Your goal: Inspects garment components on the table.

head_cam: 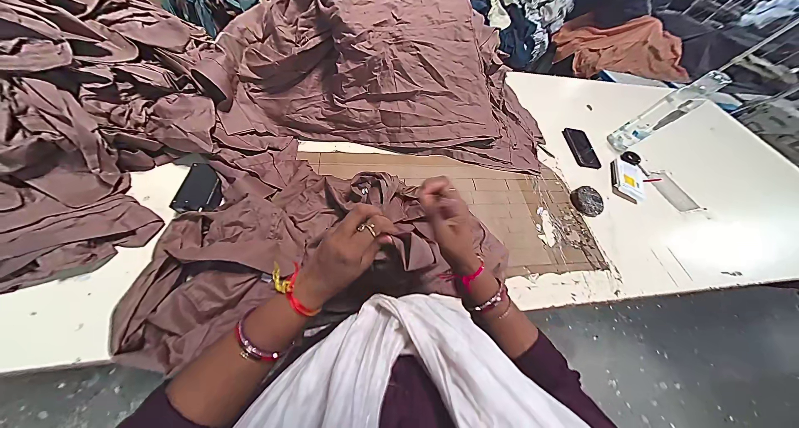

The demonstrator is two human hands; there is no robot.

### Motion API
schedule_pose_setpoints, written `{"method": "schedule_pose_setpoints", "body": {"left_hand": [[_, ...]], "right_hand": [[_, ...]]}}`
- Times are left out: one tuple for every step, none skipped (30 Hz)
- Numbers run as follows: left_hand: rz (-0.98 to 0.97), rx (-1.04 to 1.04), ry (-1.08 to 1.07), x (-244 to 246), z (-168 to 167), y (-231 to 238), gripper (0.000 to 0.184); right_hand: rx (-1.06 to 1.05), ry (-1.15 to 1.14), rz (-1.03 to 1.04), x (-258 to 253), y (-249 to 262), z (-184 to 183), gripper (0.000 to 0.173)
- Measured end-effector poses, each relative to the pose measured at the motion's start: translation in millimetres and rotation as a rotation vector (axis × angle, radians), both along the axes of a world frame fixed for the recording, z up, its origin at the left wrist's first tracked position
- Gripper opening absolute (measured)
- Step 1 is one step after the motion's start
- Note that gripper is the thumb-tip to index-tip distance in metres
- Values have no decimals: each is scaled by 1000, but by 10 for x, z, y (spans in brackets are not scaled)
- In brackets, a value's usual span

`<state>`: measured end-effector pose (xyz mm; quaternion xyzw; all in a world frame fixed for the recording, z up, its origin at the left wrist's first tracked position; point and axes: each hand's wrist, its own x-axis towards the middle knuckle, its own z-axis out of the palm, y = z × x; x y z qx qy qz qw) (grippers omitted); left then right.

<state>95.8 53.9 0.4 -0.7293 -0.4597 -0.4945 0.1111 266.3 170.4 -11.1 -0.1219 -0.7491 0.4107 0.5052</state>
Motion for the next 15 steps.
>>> {"method": "schedule_pose_setpoints", "body": {"left_hand": [[69, 21, 19, -6, -5, 3, 27], [123, 23, 37, -8, -1, 1, 26], [153, 17, 47, -13, 0, -3, 25], [168, 13, 57, -21, -4, -5, 26], [177, 7, 72, -30, -12, -10, 26], [193, -8, 95, -37, -18, -22, 26], [216, -29, 115, -39, -19, -35, 26], [232, -72, 124, -37, -15, -51, 26], [239, -128, 131, -39, -8, -74, 25], [233, -205, 136, -47, 6, -106, 24], [207, -297, 136, -56, 28, -149, 22], [153, -405, 124, -64, 60, -202, 23], [85, -512, 96, -70, 97, -256, 27], [21, -588, 56, -52, 128, -308, 36], [-27, -600, 2, -4, 139, -350, 41]], "right_hand": [[68, 6, -60, 67, 0, 91, 33], [170, -42, -92, 146, -33, 181, 44], [275, -119, -110, 204, -109, 251, 54], [379, -196, -135, 221, -204, 290, 58], [481, -239, -201, 201, -284, 286, 52], [545, -231, -271, 164, -336, 255, 37], [569, -195, -320, 129, -357, 224, 27], [567, -163, -342, 101, -356, 200, 23], [546, -153, -335, 82, -353, 180, 21], [533, -169, -326, 67, -361, 156, 22], [526, -204, -302, 60, -378, 123, 23], [531, -241, -263, 55, -398, 90, 25], [541, -272, -216, 42, -423, 63, 25], [560, -294, -173, 27, -456, 46, 26], [567, -298, -138, 14, -495, 40, 26]]}}
